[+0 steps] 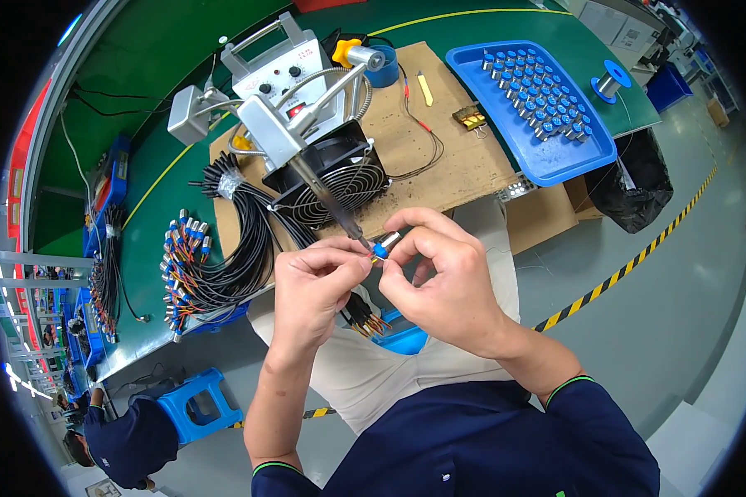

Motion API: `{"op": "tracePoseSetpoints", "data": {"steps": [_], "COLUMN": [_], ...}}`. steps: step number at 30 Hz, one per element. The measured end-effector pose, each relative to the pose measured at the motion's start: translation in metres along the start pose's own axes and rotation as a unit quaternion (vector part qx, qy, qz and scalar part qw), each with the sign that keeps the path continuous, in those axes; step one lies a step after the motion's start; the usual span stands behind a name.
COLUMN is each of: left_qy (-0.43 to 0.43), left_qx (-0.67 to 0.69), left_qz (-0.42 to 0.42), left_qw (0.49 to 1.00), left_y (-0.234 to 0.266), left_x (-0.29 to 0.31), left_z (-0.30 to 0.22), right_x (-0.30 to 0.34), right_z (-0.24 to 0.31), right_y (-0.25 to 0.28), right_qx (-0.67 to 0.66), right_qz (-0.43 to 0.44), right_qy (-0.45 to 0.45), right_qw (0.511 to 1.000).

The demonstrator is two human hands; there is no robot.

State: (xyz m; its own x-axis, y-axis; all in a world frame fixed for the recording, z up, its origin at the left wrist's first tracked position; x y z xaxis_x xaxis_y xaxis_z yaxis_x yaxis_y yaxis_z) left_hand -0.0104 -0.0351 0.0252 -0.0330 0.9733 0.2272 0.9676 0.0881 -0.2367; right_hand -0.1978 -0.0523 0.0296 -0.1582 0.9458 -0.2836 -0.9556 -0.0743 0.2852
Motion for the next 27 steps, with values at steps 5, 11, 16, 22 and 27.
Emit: {"op": "tracePoseSetpoints", "data": {"steps": [5,11,16,22,27], "left_qy": [0.000,0.002,0.014,0.021,0.029], "left_qx": [-0.003,-0.002,-0.003,-0.006,-0.004], "left_qz": [0.007,-0.008,0.007,0.007,0.013], "left_qw": [1.000,1.000,1.000,1.000,0.999], "left_y": [0.0007,-0.0015,0.0021,0.0017,0.0014], "left_x": [-0.0006,-0.0011,-0.0005,-0.0007,-0.0016], "left_z": [-0.0001,0.0005,0.0049,0.0062,0.0075], "right_x": [0.0002,0.0009,0.0042,0.0058,0.0074], "right_z": [0.0003,0.0016,-0.0032,-0.0031,-0.0038], "right_y": [-0.0001,0.0013,-0.0006,-0.0005,0.0002], "right_qx": [0.002,0.013,0.019,0.019,0.022], "right_qz": [-0.003,0.008,0.002,0.004,0.007], "right_qy": [0.005,-0.010,0.006,0.000,-0.001], "right_qw": [1.000,1.000,1.000,1.000,1.000]}}
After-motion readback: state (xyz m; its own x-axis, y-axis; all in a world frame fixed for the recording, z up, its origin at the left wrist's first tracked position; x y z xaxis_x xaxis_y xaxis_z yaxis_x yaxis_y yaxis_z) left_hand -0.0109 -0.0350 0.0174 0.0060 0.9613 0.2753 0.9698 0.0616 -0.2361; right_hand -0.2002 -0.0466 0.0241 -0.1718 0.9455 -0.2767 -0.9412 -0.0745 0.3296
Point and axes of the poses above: each hand's wrist, its own x-axis away from the middle knuckle, its own y-axis out of the back of the hand, z = x × y, the point moved 3 cm from there along -x, towards the middle knuckle, and after that the axes turned 6 degrees about x, right-handed, at the moved point
